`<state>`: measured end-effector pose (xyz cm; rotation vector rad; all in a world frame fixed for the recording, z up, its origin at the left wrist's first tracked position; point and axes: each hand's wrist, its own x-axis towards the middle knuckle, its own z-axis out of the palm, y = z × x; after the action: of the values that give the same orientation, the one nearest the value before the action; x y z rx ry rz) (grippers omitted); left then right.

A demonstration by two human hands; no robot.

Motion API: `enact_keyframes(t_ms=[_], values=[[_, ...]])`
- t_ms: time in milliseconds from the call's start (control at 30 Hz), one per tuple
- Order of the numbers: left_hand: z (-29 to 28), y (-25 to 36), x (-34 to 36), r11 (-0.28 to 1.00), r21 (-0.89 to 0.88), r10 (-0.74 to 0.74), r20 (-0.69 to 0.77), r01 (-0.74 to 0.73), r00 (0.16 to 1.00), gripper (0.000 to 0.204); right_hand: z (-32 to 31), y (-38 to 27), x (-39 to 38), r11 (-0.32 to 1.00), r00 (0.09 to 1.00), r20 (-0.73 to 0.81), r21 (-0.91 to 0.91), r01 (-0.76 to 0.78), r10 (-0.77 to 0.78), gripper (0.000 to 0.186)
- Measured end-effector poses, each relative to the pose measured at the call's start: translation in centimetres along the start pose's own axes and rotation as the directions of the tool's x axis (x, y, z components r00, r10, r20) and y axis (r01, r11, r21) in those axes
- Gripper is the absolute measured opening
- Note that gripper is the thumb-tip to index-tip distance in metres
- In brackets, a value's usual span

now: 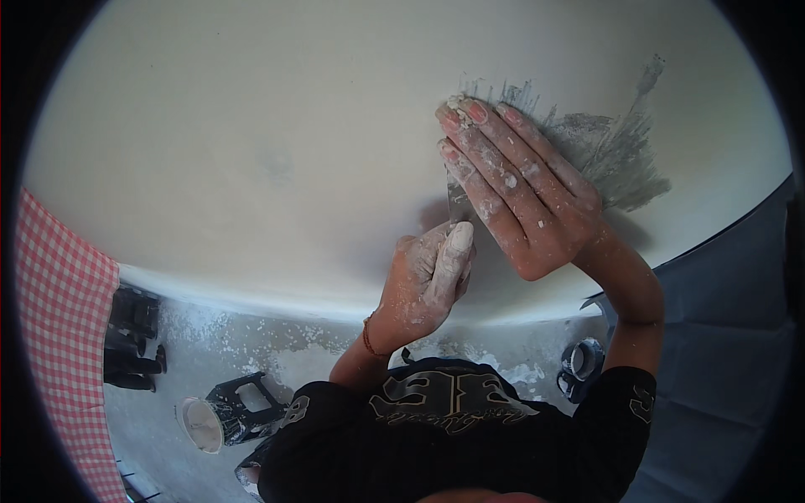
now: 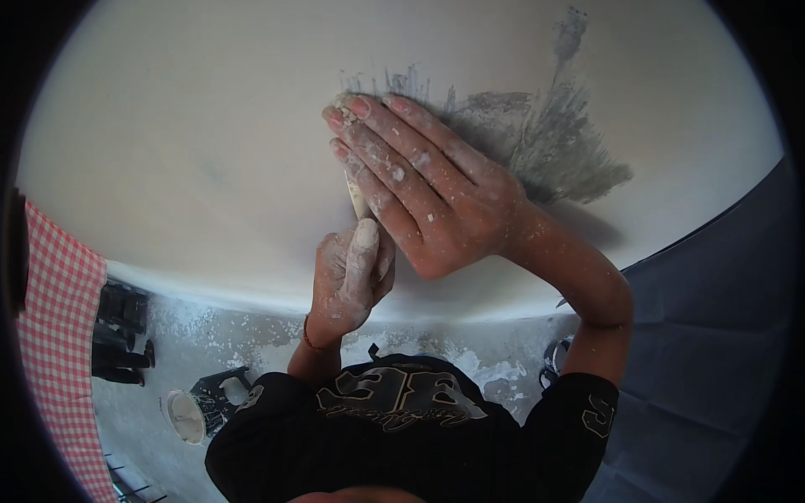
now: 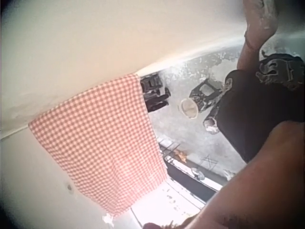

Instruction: Using a putty knife to apply compound to a hole in the wall.

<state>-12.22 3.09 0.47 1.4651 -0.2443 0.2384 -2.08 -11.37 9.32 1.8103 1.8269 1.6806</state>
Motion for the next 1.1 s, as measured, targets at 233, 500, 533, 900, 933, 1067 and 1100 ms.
enact_keyframes(t_ms=[233,500,533,900,933,1067,1100], values=[[0.2,2.0,0.8,1.000,0.004,0.017,-0.048,-0.017,0.999,0.052,-0.2,0.6,1.2,0.998,0.997,-0.059,-0.021,-0.055,0.054,0.034],[0.8,1.1,-1.7,1.000,-0.001,0.019,-0.006,-0.019,1.000,0.049,-1.2,-1.1,-0.1,0.997,0.999,-0.022,0.057,-0.043,0.044,0.032],[0.9,0.8,-2.0,1.000,-0.002,0.014,-0.009,-0.014,1.000,0.049,-1.1,-1.3,-0.3,0.997,0.999,-0.020,0.062,-0.044,0.045,0.032],[0.8,-1.8,-2.9,0.999,-0.010,-0.053,-0.045,0.053,0.998,0.049,0.1,-2.7,-1.7,0.995,0.999,0.051,0.097,-0.023,0.018,0.030],[0.8,-2.2,-2.9,0.998,-0.012,-0.056,-0.048,0.056,0.997,0.049,0.2,-2.7,-1.7,0.995,0.998,0.052,0.102,-0.023,0.018,0.030],[0.8,-2.8,-2.7,0.984,0.164,0.075,-0.055,-0.065,0.996,0.049,0.1,-2.8,-2.0,0.995,0.998,0.065,0.103,-0.014,0.007,0.028],[0.8,-2.7,-2.7,0.997,0.070,-0.030,-0.043,0.033,0.999,0.049,0.0,-2.8,-2.1,0.994,0.997,0.080,0.110,-0.016,0.007,0.027]])
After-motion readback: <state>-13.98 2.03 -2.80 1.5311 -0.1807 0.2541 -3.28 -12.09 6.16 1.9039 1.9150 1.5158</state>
